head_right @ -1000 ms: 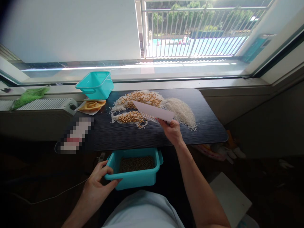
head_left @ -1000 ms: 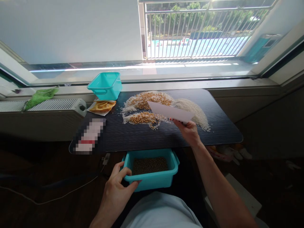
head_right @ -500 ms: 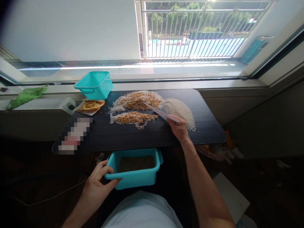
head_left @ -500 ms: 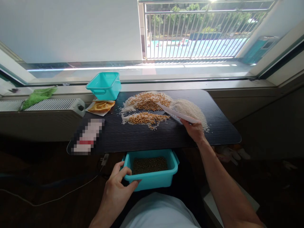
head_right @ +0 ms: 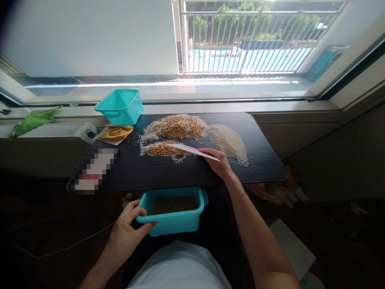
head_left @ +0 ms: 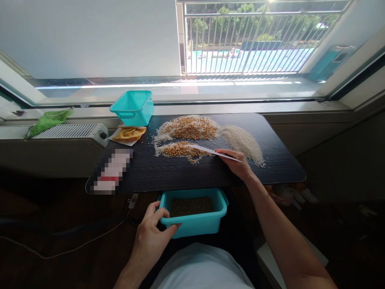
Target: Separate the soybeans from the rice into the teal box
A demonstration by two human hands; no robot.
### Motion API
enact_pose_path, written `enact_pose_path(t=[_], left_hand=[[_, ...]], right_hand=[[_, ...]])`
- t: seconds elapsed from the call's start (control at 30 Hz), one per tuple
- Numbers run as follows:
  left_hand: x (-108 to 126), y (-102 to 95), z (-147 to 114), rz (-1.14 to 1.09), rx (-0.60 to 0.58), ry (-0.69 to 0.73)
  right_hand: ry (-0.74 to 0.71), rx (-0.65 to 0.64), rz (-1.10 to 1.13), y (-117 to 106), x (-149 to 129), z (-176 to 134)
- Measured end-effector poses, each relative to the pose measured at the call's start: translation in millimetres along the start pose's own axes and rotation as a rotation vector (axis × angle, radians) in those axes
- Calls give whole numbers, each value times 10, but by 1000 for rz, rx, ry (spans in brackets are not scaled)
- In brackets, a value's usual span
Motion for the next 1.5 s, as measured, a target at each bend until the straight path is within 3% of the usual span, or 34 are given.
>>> enact_pose_path(t=[0.27,0.77,1.2,1.5], left_hand=[[-44,76,64,-12,-24,25],[105,280,115,-94,-106,4],[296,353,137,-143,-63,13],[383,377,130,-184,-65,26]], right_hand=[[9,-28,32,23,-39,-104],[-7,-88,27,23,-26,-221],[-28,-90,43,16,-29,-289],[-49,12,56,2,6,-267]])
Point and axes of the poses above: each hand's wrist, its own z-axis towards the middle knuckle, its own y-axis out of the palm, x = y × z, the point moved 2 cm from there along z, towards the middle knuckle
